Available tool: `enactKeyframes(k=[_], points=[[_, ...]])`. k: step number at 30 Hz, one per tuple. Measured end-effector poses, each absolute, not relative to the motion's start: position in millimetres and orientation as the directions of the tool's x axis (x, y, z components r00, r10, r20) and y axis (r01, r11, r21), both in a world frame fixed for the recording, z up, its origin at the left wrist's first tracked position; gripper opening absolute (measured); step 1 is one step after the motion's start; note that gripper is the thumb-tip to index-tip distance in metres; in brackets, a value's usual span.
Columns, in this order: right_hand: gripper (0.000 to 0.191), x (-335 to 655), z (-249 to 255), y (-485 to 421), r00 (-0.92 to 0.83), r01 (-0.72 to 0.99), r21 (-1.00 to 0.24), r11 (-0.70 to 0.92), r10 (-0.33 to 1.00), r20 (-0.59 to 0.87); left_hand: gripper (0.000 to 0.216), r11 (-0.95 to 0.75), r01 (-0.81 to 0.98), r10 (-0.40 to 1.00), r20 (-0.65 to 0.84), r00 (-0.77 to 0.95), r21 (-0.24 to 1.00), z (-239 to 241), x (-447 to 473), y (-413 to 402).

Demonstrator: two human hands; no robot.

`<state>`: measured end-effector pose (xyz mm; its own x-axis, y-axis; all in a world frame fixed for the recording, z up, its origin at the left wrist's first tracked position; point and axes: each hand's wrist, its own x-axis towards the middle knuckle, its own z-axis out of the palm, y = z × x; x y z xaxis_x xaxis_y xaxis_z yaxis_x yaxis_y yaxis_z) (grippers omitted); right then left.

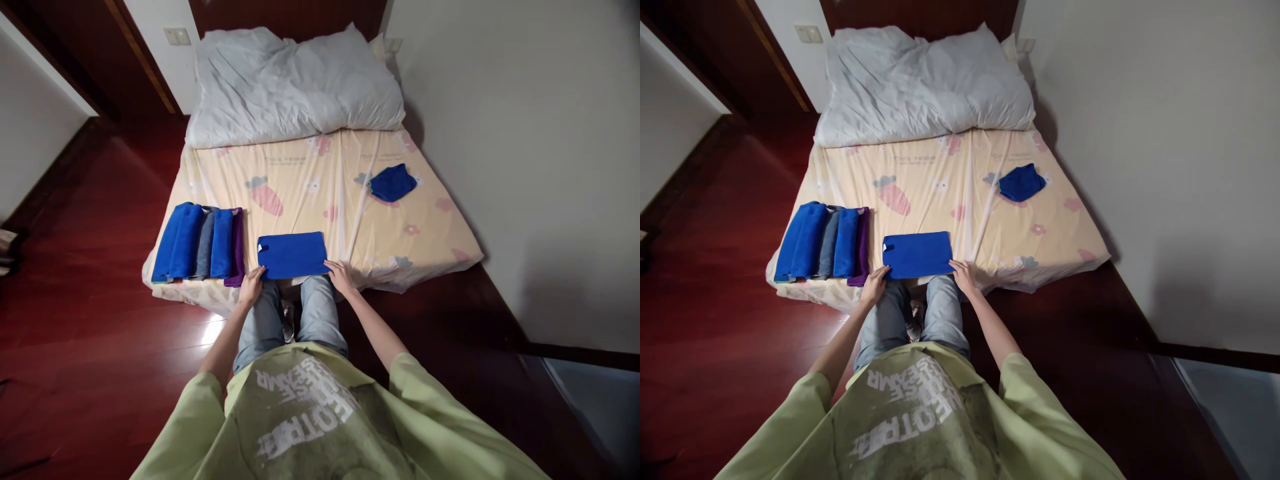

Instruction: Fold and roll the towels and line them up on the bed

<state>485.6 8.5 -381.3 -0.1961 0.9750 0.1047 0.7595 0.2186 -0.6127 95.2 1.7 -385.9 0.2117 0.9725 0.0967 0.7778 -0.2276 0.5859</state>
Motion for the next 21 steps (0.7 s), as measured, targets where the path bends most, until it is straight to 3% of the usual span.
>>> enactKeyframes(k=[3, 7, 13, 21], points=[[0.047, 482.6, -384.9, 20.1, -0.072, 0.684, -0.721, 0.107, 0.994, 0.079, 0.060, -0.148, 0.722, 0.989, 0.117, 0.093, 0.676, -388.3, 97.9, 6.1], [0.030, 480.3, -385.8, 32.4, 0.081, 0.580, -0.813, -0.053, 0.997, -0.008, 0.034, -0.024, 0.686, 0.993, 0.099, -0.069, 0.727, -387.1, 102.3, 13.8], [0.034, 478.6, -392.5, 40.6, 0.170, 0.584, -0.802, -0.120, 0.985, -0.024, 0.021, 0.083, 0.707, 0.980, 0.072, -0.186, 0.702, -386.6, 110.7, 19.6], [0.038, 476.4, -401.2, 51.5, 0.198, 0.605, -0.777, -0.175, 0.978, -0.066, 0.023, 0.132, 0.733, 0.967, 0.076, -0.244, 0.667, -391.2, 120.7, 22.1]])
